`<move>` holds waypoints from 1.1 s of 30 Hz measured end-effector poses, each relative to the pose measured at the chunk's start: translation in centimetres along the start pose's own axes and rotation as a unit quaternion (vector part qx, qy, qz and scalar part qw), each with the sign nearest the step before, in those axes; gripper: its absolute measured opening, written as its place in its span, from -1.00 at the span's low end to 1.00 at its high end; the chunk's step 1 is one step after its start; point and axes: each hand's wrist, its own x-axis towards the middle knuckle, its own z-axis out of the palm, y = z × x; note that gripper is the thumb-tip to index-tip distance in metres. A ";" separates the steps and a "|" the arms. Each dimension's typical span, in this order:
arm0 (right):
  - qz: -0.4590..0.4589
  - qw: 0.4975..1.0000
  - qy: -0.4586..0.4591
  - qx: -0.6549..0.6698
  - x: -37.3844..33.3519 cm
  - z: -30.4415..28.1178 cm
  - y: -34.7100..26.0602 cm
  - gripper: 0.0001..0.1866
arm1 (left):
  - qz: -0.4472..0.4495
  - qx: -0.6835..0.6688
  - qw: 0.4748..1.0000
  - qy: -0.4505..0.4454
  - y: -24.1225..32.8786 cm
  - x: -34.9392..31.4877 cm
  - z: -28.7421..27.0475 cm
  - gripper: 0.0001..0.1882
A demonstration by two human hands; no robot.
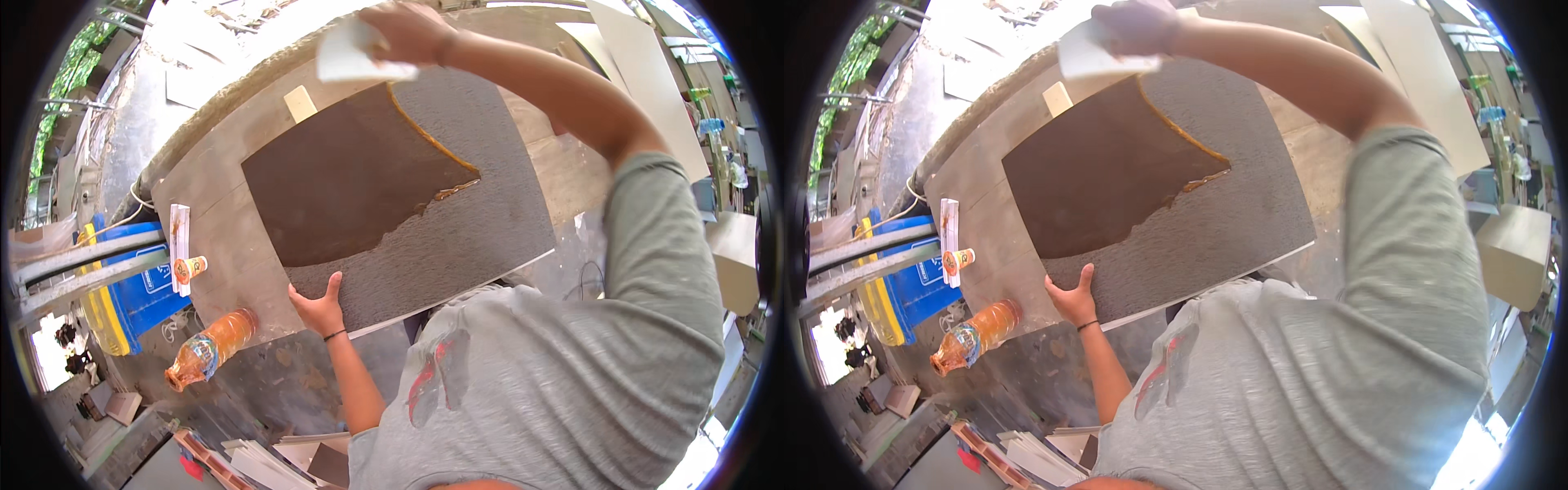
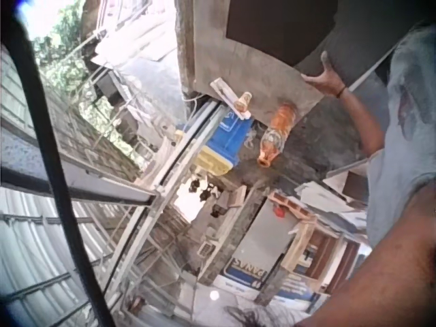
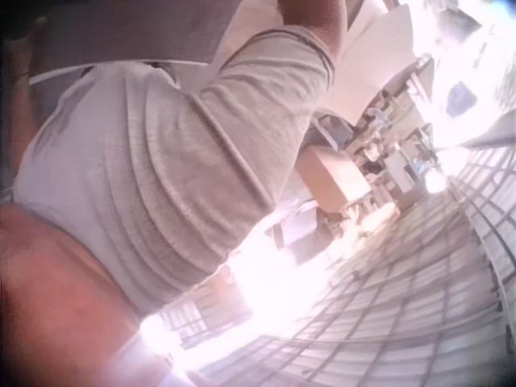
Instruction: The person applies a brown adhesive from a plastic bottle onto a grey wood panel and spreads it evenly using a plastic spreader, repeating the process for a second panel.
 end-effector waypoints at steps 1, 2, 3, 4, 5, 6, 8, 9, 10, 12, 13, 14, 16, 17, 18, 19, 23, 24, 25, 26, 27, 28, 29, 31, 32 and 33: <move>-0.092 0.990 0.088 -0.065 -4.1 0.1 0.5 -0.46 | 0.001 0.001 1.000 0.005 -0.1 0.0 -0.1 0.23; -0.087 0.992 0.018 -0.089 -8.3 0.4 0.3 -0.52 | 0.000 -0.002 1.000 0.003 0.0 -0.1 -0.1 0.23; -0.068 0.985 -0.102 -0.123 -11.9 0.4 -0.3 -0.61 | -0.005 -0.003 1.000 0.002 0.1 -0.2 -0.2 0.23; -0.027 0.959 -0.238 -0.148 -14.9 0.7 -1.0 -0.70 | -0.010 -0.002 1.000 0.001 0.2 -0.4 -0.4 0.23; -0.078 0.970 -0.227 -0.045 -17.4 0.5 -0.8 -0.72 | -0.002 -0.004 1.000 0.007 0.2 -0.4 -0.2 0.23; -0.077 0.973 -0.213 -0.033 -17.6 0.9 -0.3 -0.72 | 0.001 -0.004 1.000 0.007 0.1 -0.4 -0.1 0.23; -0.031 0.975 -0.207 -0.074 -14.7 2.2 -0.2 -0.70 | 0.007 -0.001 1.000 0.008 0.1 -0.5 0.0 0.24; -0.038 0.984 -0.151 -0.087 -12.5 3.1 0.4 -0.69 | 0.008 0.006 1.000 0.007 0.1 -0.4 -0.1 0.24; -0.031 0.991 -0.102 -0.083 -9.6 4.6 2.0 -0.66 | 0.012 0.010 1.000 0.006 0.3 -0.3 -0.1 0.24; -0.039 0.990 0.048 -0.126 -3.0 6.2 5.1 -0.59 | 0.012 0.013 1.000 0.004 0.4 -0.1 0.0 0.23; -0.015 0.991 0.028 -0.131 0.0 5.4 6.2 -0.56 | 0.008 0.012 1.000 0.005 0.2 0.0 0.0 0.23; 0.011 0.991 0.006 -0.136 1.9 4.0 7.0 -0.52 | 0.005 0.011 1.000 0.004 0.1 0.0 0.1 0.23; 0.086 0.990 0.089 -0.071 2.8 1.6 7.8 -0.56 | 0.008 0.014 1.000 0.006 -0.1 0.3 -0.4 0.22; 0.090 0.985 0.119 -0.086 1.9 0.6 7.6 -0.50 | 0.007 0.011 1.000 0.002 0.0 0.2 0.0 0.22; 0.061 0.989 0.115 -0.075 0.1 -0.3 7.2 -0.48 | 0.005 0.011 1.000 0.003 -0.1 -0.1 0.2 0.22; 0.033 0.991 0.113 -0.061 -2.5 -1.2 6.5 -0.45 | 0.004 0.014 1.000 0.007 -0.4 -0.1 0.2 0.21; 0.011 0.999 -0.020 -0.030 -15.0 0.0 2.0 -0.52 | 0.009 0.007 1.000 0.008 -0.5 0.0 0.1 0.21; 0.034 0.990 -0.133 -0.008 -17.4 -1.0 -0.5 -0.58 | 0.013 0.004 1.000 0.014 -0.5 0.0 0.3 0.20; 0.033 0.983 -0.179 0.003 -19.2 0.2 -1.0 -0.63 | 0.012 0.010 1.000 0.013 -0.1 -0.1 0.2 0.20; 0.008 0.982 -0.185 0.033 -20.3 0.8 -1.1 -0.66 | 0.015 0.012 1.000 0.013 0.0 -0.1 0.2 0.20; 0.019 0.986 -0.166 0.019 -20.2 1.3 -0.8 -0.66 | 0.018 0.014 1.000 0.014 0.1 -0.2 0.1 0.20; 0.029 0.989 -0.146 0.006 -19.7 1.8 -0.3 -0.66 | 0.020 0.017 1.000 0.015 0.1 -0.2 0.0 0.20; 0.038 0.993 -0.113 -0.003 -18.8 2.3 0.5 -0.63 | 0.018 0.018 1.000 0.015 0.0 -0.3 0.1 0.19; 0.058 0.997 -0.052 -0.029 -16.2 2.6 2.3 -0.59 | 0.017 0.020 1.000 0.016 0.1 -0.2 0.1 0.19; 0.073 0.996 -0.036 -0.044 -14.6 2.5 3.4 -0.59 | 0.016 0.022 0.999 0.017 0.1 -0.2 0.1 0.19; 0.073 0.996 0.005 -0.059 -13.1 3.2 5.6 -0.66 | 0.018 0.022 0.999 0.017 0.3 -0.2 0.1 0.19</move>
